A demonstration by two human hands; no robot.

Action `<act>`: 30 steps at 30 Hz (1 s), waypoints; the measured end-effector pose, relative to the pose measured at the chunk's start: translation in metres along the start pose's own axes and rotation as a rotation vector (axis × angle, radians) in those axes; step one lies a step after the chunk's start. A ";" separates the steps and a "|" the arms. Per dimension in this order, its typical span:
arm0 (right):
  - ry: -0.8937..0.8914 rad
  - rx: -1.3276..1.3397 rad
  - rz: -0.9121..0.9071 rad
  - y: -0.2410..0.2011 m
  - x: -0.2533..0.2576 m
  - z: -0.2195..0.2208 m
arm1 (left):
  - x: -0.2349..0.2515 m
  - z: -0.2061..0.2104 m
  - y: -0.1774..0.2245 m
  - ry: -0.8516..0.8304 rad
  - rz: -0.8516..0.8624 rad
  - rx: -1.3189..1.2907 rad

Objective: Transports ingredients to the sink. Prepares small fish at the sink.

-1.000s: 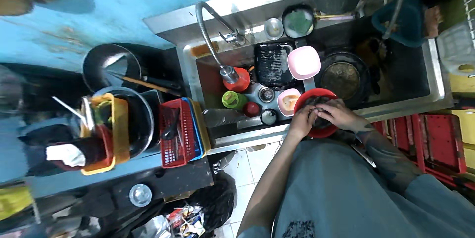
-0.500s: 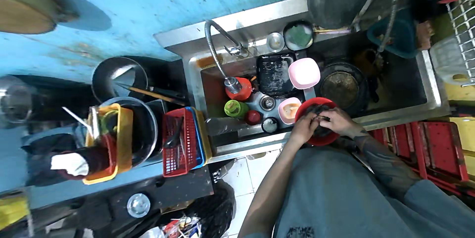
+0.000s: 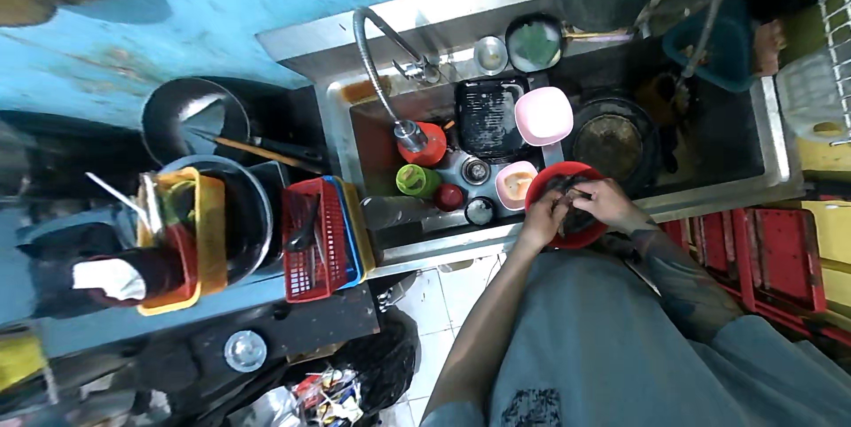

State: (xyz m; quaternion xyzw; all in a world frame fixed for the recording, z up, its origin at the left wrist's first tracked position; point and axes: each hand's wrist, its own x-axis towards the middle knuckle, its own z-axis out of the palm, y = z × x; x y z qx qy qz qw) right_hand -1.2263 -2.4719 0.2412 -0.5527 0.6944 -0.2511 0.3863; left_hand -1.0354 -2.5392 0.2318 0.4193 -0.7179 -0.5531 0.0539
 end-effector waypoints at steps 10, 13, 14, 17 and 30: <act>-0.052 -0.267 -0.074 0.012 0.007 -0.010 | -0.022 -0.022 0.001 -0.052 -0.086 -0.196; -0.018 -0.314 -0.142 0.016 0.002 0.001 | -0.022 -0.025 0.002 -0.058 -0.087 -0.244; -0.024 -0.327 -0.142 0.016 0.002 0.002 | -0.021 -0.025 0.002 -0.064 -0.092 -0.242; -0.032 -0.236 -0.093 0.016 0.000 0.005 | -0.018 -0.023 -0.003 -0.069 -0.091 -0.200; 0.058 0.664 0.071 0.034 -0.005 -0.069 | -0.013 -0.014 0.014 0.067 -0.091 -0.042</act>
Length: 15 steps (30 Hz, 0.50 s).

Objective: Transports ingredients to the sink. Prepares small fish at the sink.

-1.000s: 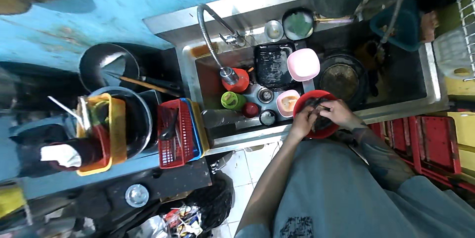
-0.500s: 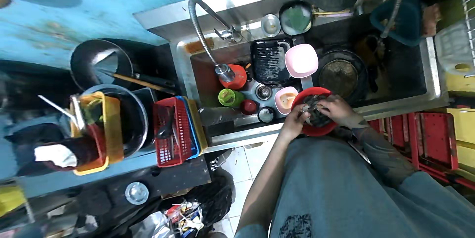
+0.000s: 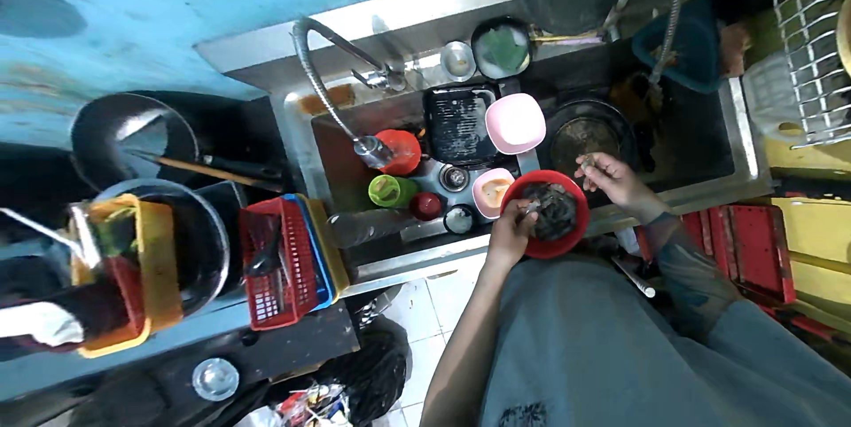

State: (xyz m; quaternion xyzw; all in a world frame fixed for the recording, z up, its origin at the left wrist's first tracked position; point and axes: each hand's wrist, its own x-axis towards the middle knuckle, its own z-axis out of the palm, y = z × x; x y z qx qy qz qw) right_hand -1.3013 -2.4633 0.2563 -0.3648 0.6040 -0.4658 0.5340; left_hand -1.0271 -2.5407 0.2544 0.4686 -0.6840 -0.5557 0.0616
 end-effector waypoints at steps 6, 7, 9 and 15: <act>-0.276 -0.644 -0.174 0.020 0.005 0.043 | -0.004 -0.008 0.006 0.108 0.107 -0.117; -0.305 -0.764 -0.247 0.026 0.008 0.048 | -0.004 -0.009 0.006 0.116 0.127 -0.141; -0.248 -0.822 -0.367 0.031 0.008 0.056 | -0.005 -0.011 0.007 0.137 0.159 -0.216; -0.185 -0.198 -0.172 0.017 -0.001 0.063 | 0.000 0.003 0.007 0.198 0.211 -0.371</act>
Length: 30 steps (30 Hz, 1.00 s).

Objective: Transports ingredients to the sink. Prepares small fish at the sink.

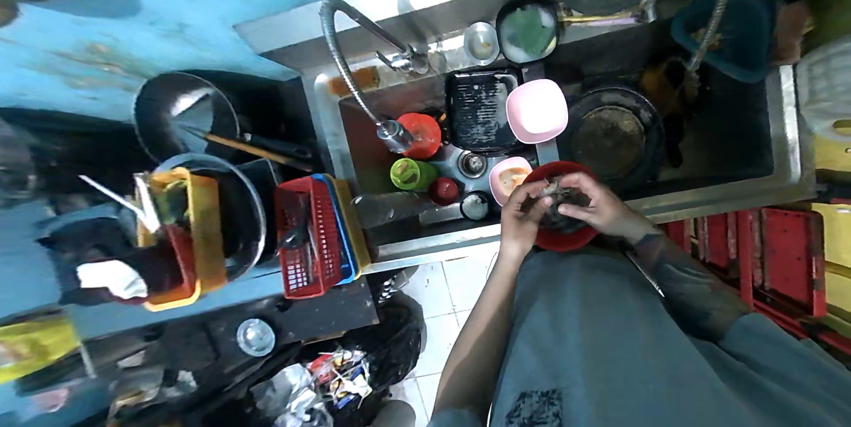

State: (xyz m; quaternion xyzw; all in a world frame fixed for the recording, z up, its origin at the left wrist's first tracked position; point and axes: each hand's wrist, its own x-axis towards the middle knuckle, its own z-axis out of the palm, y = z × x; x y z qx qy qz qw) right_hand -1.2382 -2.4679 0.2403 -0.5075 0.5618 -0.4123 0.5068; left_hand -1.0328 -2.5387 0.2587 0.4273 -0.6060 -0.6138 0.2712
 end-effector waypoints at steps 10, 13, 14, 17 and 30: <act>0.308 0.757 0.270 -0.005 -0.005 -0.008 | 0.038 0.080 0.034 0.052 0.024 0.305; 0.443 0.739 0.287 -0.006 -0.011 -0.036 | 0.050 0.104 0.051 -0.094 0.034 0.299; 0.482 0.705 0.287 -0.001 -0.013 -0.049 | 0.053 0.111 0.053 -0.131 0.044 0.284; 0.641 0.572 0.276 0.039 0.000 -0.099 | 0.053 0.118 0.056 -0.180 0.049 0.225; 0.740 0.308 0.148 0.136 0.045 -0.170 | 0.026 0.087 0.033 -0.115 0.039 0.072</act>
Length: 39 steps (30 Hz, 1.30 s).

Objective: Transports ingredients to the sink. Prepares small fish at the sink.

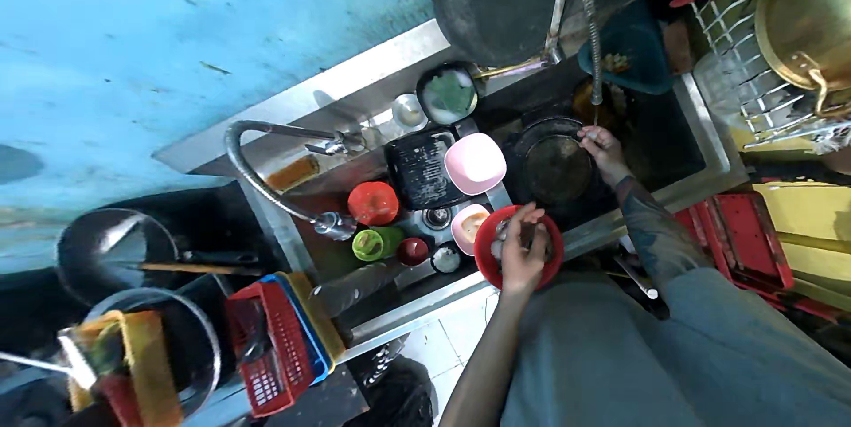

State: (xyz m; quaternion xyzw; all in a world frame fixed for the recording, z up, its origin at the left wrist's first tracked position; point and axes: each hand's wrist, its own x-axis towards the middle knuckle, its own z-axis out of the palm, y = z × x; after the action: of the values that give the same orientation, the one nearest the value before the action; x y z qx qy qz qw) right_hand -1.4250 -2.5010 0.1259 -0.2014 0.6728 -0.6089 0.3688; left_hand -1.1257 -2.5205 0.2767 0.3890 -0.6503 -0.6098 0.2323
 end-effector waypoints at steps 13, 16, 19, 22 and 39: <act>0.137 0.169 0.080 0.009 -0.012 0.011 | -0.005 -0.011 -0.001 0.041 -0.015 -0.052; 0.166 0.216 0.145 0.009 -0.013 0.009 | -0.005 -0.012 -0.001 0.036 -0.015 -0.045; 0.171 0.219 0.216 0.008 -0.018 0.008 | -0.006 -0.014 -0.001 0.037 -0.008 -0.041; 0.128 0.156 0.262 0.008 -0.022 0.008 | -0.007 -0.017 -0.001 0.042 -0.007 -0.045; 0.336 -0.044 -0.038 0.008 -0.003 0.029 | -0.022 -0.036 -0.007 0.088 -0.005 -0.078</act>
State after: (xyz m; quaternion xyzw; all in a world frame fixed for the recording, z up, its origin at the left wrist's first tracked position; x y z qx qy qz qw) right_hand -1.4003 -2.5172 0.1196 -0.1172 0.7343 -0.6260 0.2350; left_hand -1.0828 -2.5250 0.2793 0.4074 -0.6144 -0.6176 0.2740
